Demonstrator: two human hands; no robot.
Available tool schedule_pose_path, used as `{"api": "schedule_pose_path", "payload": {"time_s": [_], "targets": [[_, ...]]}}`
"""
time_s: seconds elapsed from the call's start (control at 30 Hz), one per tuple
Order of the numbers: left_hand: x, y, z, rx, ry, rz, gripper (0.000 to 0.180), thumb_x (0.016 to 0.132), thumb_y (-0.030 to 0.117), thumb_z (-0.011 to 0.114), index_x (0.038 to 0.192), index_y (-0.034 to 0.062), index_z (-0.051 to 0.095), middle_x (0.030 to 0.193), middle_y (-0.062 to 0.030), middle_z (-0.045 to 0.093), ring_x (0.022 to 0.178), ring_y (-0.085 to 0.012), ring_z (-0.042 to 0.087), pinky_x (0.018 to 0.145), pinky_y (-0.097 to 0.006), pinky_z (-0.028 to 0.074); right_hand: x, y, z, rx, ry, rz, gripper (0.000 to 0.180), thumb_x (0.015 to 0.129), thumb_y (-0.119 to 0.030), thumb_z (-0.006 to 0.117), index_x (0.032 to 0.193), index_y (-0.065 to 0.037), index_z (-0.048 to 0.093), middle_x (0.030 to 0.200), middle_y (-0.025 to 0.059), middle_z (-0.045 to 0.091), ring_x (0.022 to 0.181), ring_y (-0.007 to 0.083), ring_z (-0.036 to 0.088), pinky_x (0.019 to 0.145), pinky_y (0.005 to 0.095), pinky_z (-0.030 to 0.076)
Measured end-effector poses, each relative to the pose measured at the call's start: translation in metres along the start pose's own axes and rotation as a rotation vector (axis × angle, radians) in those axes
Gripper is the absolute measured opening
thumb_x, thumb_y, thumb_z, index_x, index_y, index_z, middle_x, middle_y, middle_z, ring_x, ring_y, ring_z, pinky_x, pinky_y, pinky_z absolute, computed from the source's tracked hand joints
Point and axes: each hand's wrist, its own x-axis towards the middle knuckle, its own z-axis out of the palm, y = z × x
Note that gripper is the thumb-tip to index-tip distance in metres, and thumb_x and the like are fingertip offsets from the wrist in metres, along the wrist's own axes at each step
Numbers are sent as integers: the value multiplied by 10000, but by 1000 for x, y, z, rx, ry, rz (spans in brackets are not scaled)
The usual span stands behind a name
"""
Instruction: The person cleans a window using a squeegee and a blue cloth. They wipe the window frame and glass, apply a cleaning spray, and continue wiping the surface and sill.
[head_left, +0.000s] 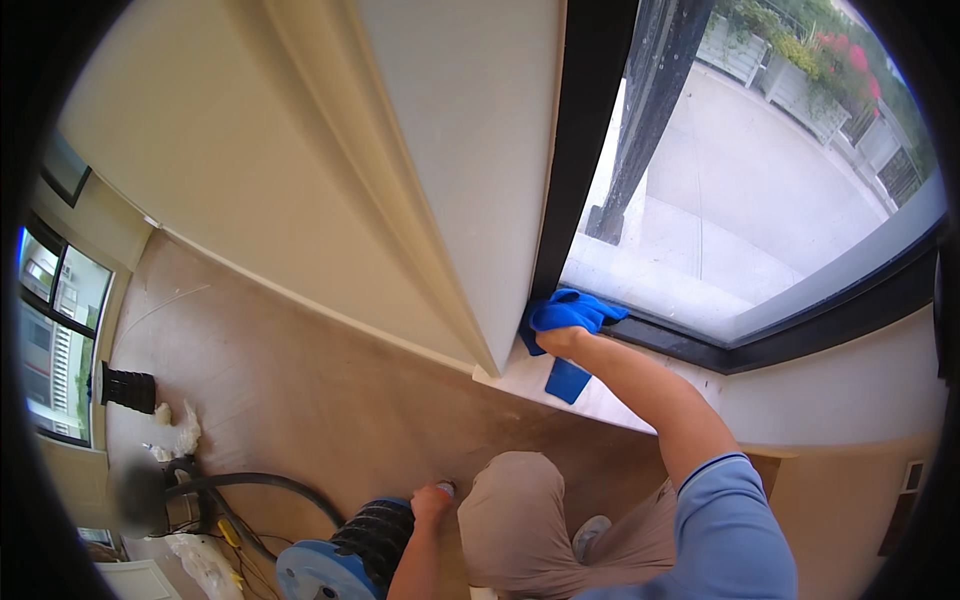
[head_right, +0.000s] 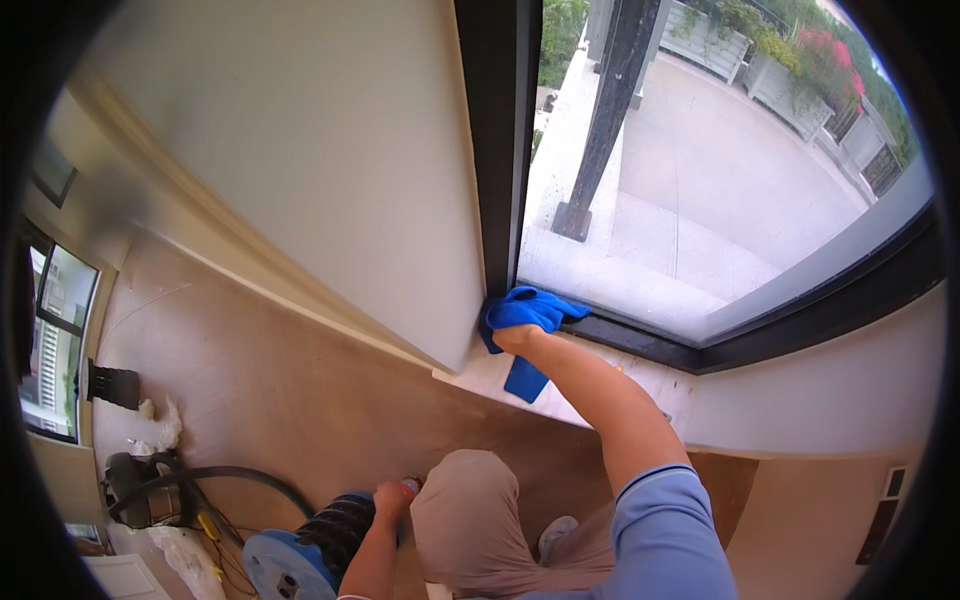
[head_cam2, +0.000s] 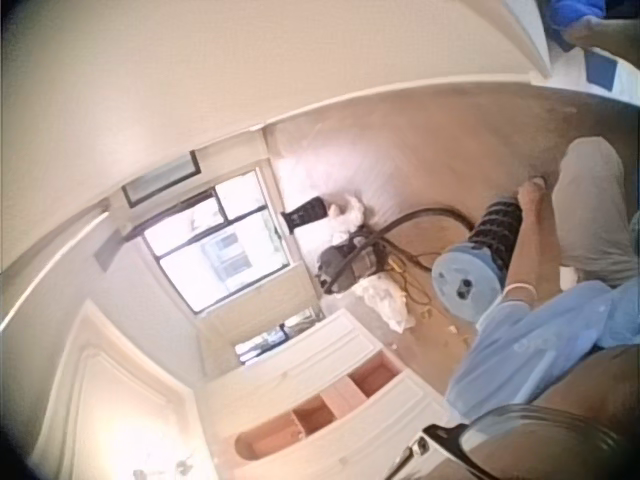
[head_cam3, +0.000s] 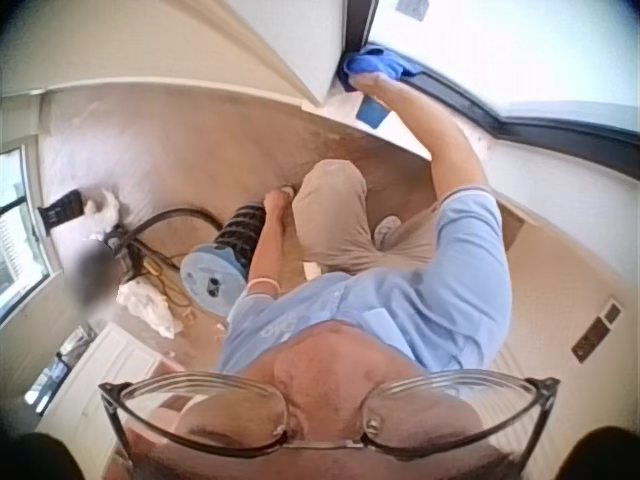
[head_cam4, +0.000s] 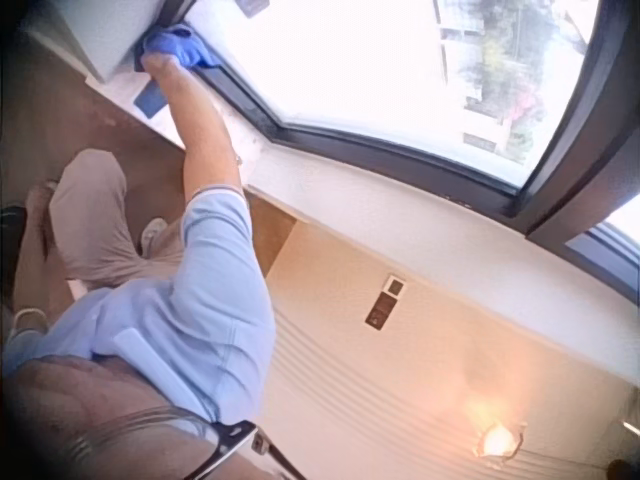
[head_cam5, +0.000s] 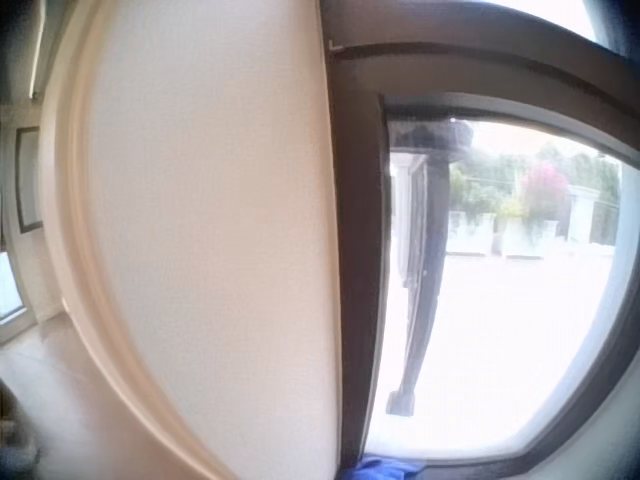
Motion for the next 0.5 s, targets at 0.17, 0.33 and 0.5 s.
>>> {"api": "schedule_pose_path", "payload": {"time_s": [0.17,0.33,0.5], "targets": [[19,-3,8,14,-78,45,594,834,437,802,1280,49,748,1365,-228,705,1295,-415,662,1083,-501,550,-23,8,-1,249,178,-15,174,916,-148,687,961,-105,849,1041,107,821,977,306,769,827,444,621],[18,-18,12,-30,-79,75,540,880,485,720,1218,69,785,1265,-227,749,1208,-429,703,1023,-526,566,-179,19,-66,1042,805,321,283,770,64,649,1008,8,790,943,242,755,894,375,745,842,418,597],[-29,42,-79,-76,254,227,534,876,452,774,1214,39,771,1225,-198,766,1153,-398,729,984,-500,584,-313,25,-52,2388,1107,434,488,686,80,519,1108,6,753,928,60,734,848,190,709,771,306,600]]}}
